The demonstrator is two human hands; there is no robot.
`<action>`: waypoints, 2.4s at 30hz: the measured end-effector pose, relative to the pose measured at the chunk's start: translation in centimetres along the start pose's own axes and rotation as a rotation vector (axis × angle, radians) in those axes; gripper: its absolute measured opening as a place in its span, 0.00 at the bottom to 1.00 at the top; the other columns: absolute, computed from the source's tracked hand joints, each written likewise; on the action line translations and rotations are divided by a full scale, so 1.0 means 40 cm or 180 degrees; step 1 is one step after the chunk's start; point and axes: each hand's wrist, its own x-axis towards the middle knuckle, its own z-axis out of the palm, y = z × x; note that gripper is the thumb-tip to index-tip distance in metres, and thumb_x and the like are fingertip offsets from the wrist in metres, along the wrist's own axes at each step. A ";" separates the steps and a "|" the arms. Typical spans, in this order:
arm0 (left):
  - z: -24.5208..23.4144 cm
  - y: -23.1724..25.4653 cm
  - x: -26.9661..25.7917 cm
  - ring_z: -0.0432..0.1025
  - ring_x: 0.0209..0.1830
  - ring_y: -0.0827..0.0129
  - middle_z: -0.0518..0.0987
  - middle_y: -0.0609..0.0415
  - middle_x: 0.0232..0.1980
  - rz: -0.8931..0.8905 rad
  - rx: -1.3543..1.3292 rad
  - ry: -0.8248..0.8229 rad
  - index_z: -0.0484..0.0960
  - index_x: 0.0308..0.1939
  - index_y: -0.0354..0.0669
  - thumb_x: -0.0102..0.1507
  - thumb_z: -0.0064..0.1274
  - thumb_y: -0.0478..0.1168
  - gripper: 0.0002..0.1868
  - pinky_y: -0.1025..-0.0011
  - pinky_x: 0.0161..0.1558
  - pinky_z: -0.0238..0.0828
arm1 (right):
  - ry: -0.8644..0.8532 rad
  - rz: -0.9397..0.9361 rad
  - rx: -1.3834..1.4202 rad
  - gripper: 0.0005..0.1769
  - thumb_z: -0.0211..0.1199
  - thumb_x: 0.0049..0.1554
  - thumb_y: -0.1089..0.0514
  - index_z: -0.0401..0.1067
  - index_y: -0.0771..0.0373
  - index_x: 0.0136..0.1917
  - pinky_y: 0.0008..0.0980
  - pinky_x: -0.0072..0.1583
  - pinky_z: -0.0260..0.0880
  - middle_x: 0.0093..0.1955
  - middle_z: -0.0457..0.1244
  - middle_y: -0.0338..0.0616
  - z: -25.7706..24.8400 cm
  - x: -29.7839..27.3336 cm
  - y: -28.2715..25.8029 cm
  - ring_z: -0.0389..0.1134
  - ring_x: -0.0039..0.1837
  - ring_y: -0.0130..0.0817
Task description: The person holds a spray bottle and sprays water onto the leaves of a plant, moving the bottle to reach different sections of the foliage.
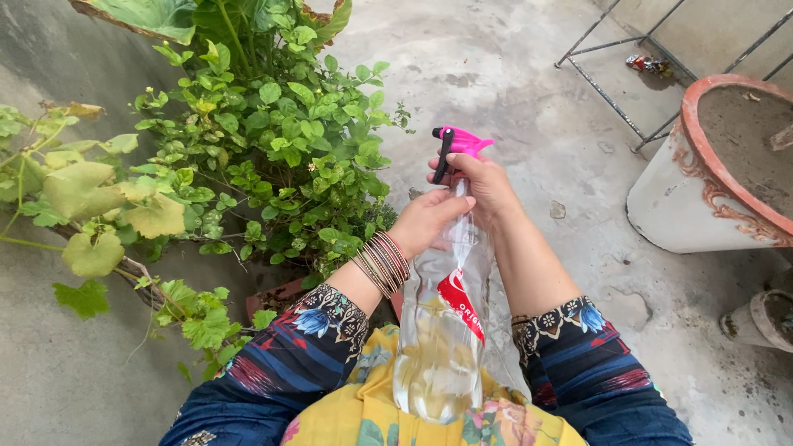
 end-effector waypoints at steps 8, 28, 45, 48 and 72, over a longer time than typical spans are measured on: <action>-0.029 -0.020 -0.030 0.72 0.47 0.71 0.75 0.59 0.47 -0.0083 -0.0086 0.0110 0.79 0.49 0.45 0.59 0.57 0.59 0.25 0.64 0.40 0.79 | -0.0162 0.0158 0.0112 0.17 0.54 0.60 0.60 0.68 0.70 0.60 0.47 0.55 0.77 0.56 0.70 0.54 0.083 -0.048 -0.006 0.74 0.58 0.47; -0.040 -0.065 -0.089 0.73 0.52 0.72 0.76 0.59 0.51 -0.0185 -0.0428 0.0149 0.73 0.54 0.48 0.58 0.59 0.56 0.26 0.60 0.41 0.79 | -0.0090 0.0175 0.0096 0.20 0.55 0.58 0.62 0.66 0.68 0.63 0.48 0.57 0.77 0.55 0.69 0.54 0.098 -0.086 0.052 0.73 0.56 0.46; -0.013 -0.054 -0.124 0.72 0.45 0.78 0.77 0.64 0.44 -0.0263 -0.0266 0.0217 0.77 0.50 0.50 0.59 0.57 0.58 0.23 0.63 0.41 0.77 | -0.0104 0.0166 0.0116 0.20 0.56 0.58 0.62 0.66 0.70 0.62 0.47 0.57 0.77 0.53 0.70 0.56 0.085 -0.103 0.052 0.75 0.55 0.49; 0.003 -0.084 -0.109 0.71 0.43 0.77 0.76 0.66 0.42 -0.0138 -0.0386 0.0076 0.78 0.49 0.50 0.61 0.56 0.57 0.20 0.65 0.41 0.78 | 0.0029 0.0197 -0.0079 0.17 0.59 0.58 0.61 0.69 0.72 0.59 0.45 0.55 0.78 0.51 0.70 0.54 0.038 -0.086 0.072 0.74 0.53 0.46; 0.216 -0.208 -0.181 0.71 0.39 0.77 0.74 0.64 0.39 -0.0316 -0.0377 0.0191 0.80 0.45 0.49 0.60 0.58 0.56 0.18 0.67 0.35 0.77 | -0.0017 0.0240 0.0145 0.17 0.57 0.61 0.61 0.62 0.78 0.57 0.46 0.57 0.76 0.57 0.71 0.62 -0.154 -0.272 0.133 0.75 0.56 0.53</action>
